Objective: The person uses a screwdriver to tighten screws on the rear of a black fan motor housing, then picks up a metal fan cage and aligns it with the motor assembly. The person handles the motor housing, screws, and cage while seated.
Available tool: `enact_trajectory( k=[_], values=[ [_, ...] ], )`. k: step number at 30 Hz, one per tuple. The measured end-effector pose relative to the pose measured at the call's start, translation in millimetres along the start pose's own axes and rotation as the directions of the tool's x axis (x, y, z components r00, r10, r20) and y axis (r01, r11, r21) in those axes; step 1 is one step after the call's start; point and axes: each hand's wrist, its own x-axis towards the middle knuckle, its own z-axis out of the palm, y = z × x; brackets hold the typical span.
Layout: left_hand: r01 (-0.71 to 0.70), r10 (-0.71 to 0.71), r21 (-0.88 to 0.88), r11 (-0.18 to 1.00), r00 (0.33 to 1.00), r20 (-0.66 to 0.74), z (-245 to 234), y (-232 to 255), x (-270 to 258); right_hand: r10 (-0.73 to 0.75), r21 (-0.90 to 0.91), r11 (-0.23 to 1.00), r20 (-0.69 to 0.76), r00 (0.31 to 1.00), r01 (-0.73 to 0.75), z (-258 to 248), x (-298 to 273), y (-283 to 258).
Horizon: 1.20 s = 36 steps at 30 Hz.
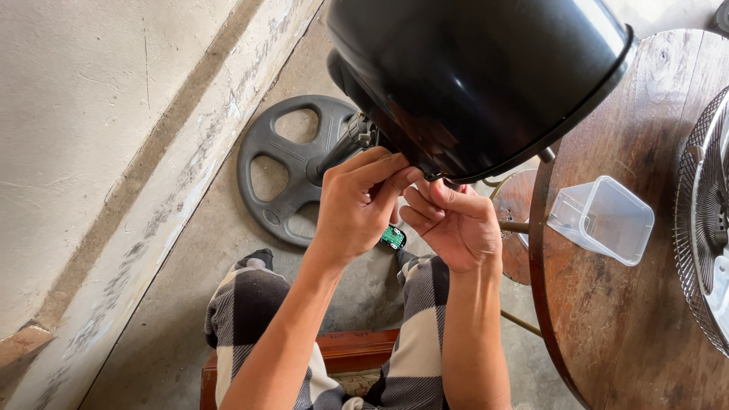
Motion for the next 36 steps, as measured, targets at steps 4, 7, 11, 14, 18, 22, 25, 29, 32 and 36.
enact_trajectory(
  k=[4,7,11,14,18,22,25,29,32,36],
  values=[
    [-0.003,0.002,-0.007,1.000,0.998,-0.061,7.6,-2.8,-2.7,-0.013,-0.009,1.000,0.010,1.000,0.013,-4.5,0.2,-0.7],
    [-0.026,0.029,0.035,0.999,0.996,-0.083,9.9,-3.3,-2.3,-0.002,-0.006,1.000,0.035,0.999,0.002,-7.7,1.0,-1.9],
    [-0.040,0.045,0.055,0.998,0.994,-0.103,7.4,-3.6,-0.8,-0.001,-0.008,1.000,0.017,1.000,0.001,-10.9,3.6,-2.6],
    [-0.047,0.053,0.059,0.997,0.993,-0.105,5.9,-4.4,1.3,-0.015,0.005,1.000,0.015,1.000,0.015,-13.6,5.9,-2.0],
    [-0.042,0.046,0.070,0.997,0.997,-0.063,5.3,-2.0,2.8,-0.032,0.022,0.999,0.017,0.999,0.031,-13.9,5.6,-0.3],
    [-0.017,0.016,0.108,0.994,1.000,0.011,1.6,3.2,1.5,-0.052,-0.027,0.998,-0.040,0.998,0.051,-13.1,4.4,-0.4],
    [-0.147,0.147,0.202,0.968,0.989,0.012,0.4,3.8,-0.3,-0.043,-0.056,0.998,-0.074,0.996,0.039,-15.6,3.9,0.0],
    [-0.213,0.229,0.304,0.928,0.973,-0.018,4.4,1.6,-1.7,0.002,0.004,1.000,-0.061,0.998,-0.001,-18.9,6.3,2.5],
    [-0.226,0.241,0.369,0.902,0.971,0.006,5.5,-1.0,-2.5,0.001,-0.005,1.000,-0.052,0.999,-0.001,-20.4,8.5,6.3],
    [-0.226,0.234,0.432,0.873,0.972,0.035,3.8,-1.3,-4.1,-0.011,-0.067,0.998,-0.018,1.000,0.010,-19.8,8.0,6.0]
  ],
)
